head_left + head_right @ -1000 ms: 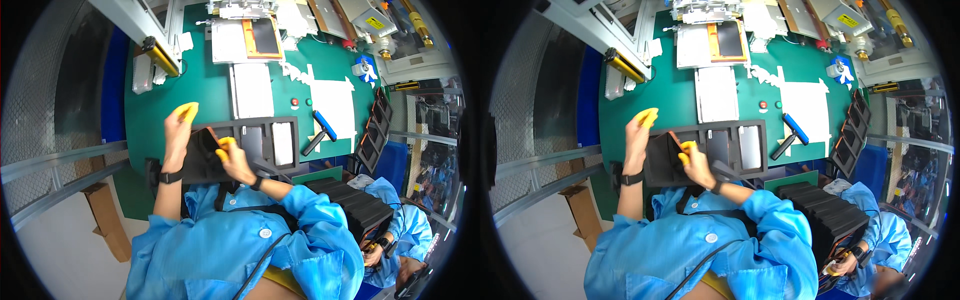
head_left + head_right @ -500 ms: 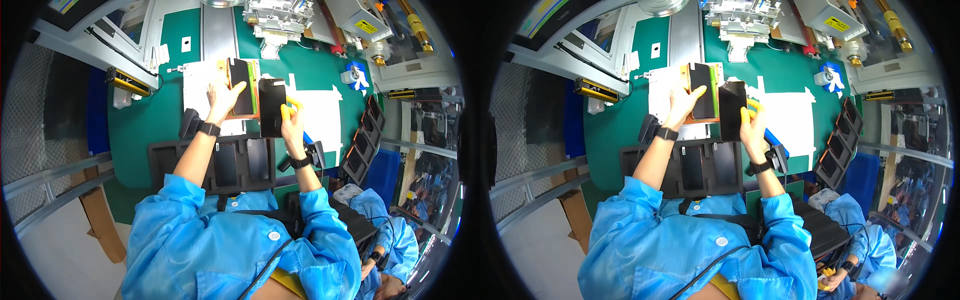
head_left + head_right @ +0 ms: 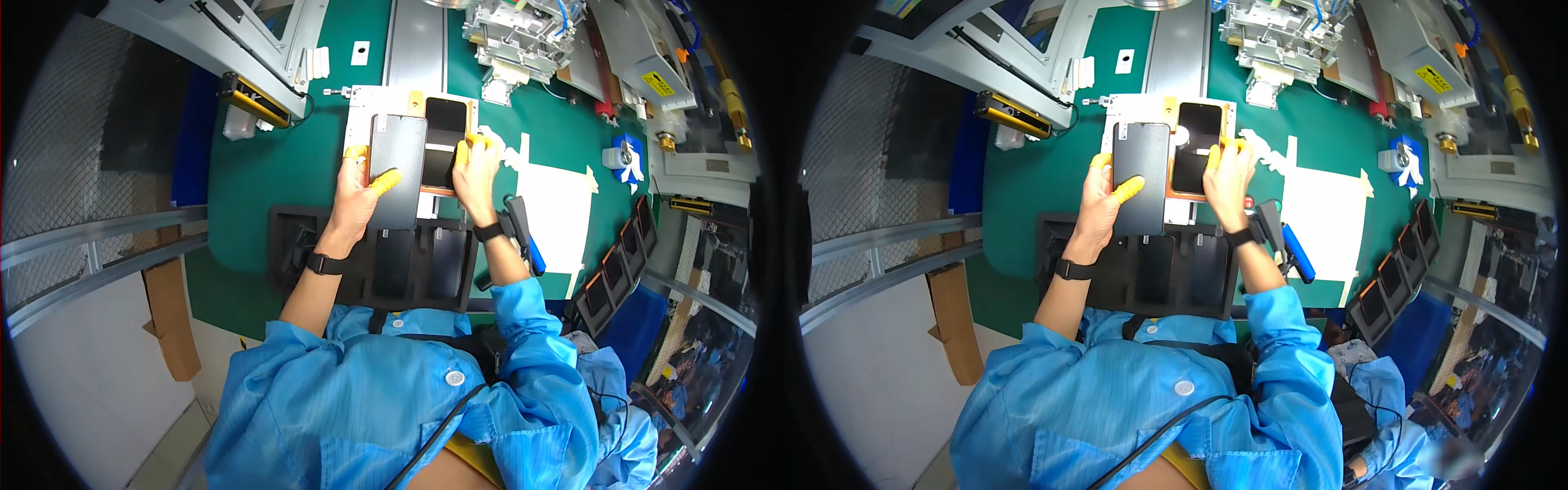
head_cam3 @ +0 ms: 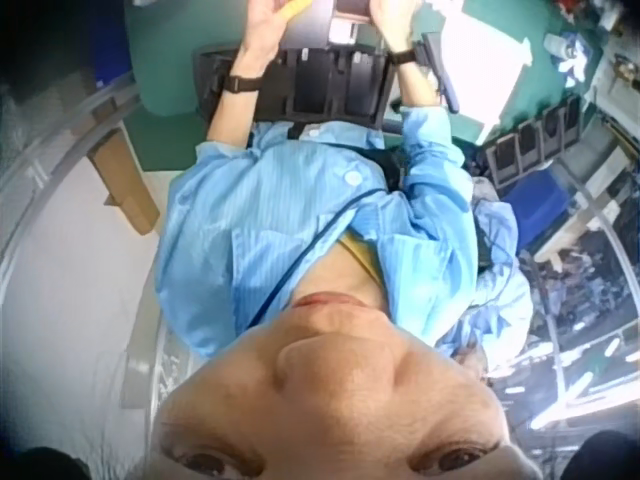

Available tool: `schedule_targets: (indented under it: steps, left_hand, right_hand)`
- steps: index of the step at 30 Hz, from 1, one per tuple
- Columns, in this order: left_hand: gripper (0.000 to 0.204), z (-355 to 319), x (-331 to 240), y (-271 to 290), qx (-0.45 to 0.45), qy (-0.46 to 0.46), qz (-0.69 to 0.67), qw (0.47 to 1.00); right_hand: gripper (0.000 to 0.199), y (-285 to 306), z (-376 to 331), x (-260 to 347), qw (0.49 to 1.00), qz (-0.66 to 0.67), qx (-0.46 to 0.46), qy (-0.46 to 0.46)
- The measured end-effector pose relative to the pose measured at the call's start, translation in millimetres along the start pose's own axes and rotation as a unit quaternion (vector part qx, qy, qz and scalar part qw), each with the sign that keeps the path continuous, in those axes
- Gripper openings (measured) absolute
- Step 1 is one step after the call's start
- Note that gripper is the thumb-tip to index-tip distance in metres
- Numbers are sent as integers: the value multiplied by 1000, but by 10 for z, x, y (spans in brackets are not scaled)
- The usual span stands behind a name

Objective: Cleaning and inspecting smartphone-like electronic devices and placing them in a protective tray.

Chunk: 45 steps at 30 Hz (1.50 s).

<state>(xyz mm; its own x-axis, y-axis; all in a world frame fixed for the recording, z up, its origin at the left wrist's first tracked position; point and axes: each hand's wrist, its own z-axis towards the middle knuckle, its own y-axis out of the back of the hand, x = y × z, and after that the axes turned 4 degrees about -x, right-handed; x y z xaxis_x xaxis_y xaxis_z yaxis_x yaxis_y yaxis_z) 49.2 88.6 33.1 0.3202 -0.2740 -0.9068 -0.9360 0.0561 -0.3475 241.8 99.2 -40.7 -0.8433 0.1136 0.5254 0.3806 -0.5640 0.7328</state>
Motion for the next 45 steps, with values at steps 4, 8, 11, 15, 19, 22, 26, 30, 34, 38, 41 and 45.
schedule_targets:
  steps: [4,8,11,15,19,22,26,30,34,38,41,45]
  left_hand:
    - [43,-15,20,-19,-18,-21,21,999]
    - [41,-8,8,-40,-10,-24,29,999]
    - [42,-32,-18,-67,-12,-16,22,1000]
    - [45,-112,26,41,-39,-5,16,999]
    - [42,-318,-99,239,-68,37,-24,997]
    - [45,-483,-96,365,-110,66,-21,991]
    - [50,-533,45,454,-118,72,-29,990]
    - [52,-670,-1,529,-134,68,-38,988]
    - [52,-635,60,648,-158,62,-39,985]
    - [49,-630,-12,596,-159,101,-34,982]
    - [46,-641,-38,554,-169,81,-21,982]
    - [45,-761,-80,621,-178,73,-33,981]
  right_hand:
    - [25,660,-376,-528,983,71,124,-113]
    - [35,1410,-1054,-988,892,-270,233,-278]
    - [47,1383,-1399,-1429,848,-130,269,-438]
    - [26,1058,-1472,-1739,755,237,143,-594]
    - [27,1026,-856,-1176,752,350,-17,-559]
    - [28,1031,-53,-422,816,381,159,-405]
    - [30,272,753,5,818,406,272,-303]
    - [34,168,647,258,889,275,224,-288]
    - [42,705,-210,49,896,147,351,-227]
    - [41,341,394,-90,946,149,240,-160]
    - [40,113,979,146,857,283,297,-312]
    - [36,342,504,177,903,181,332,-203]
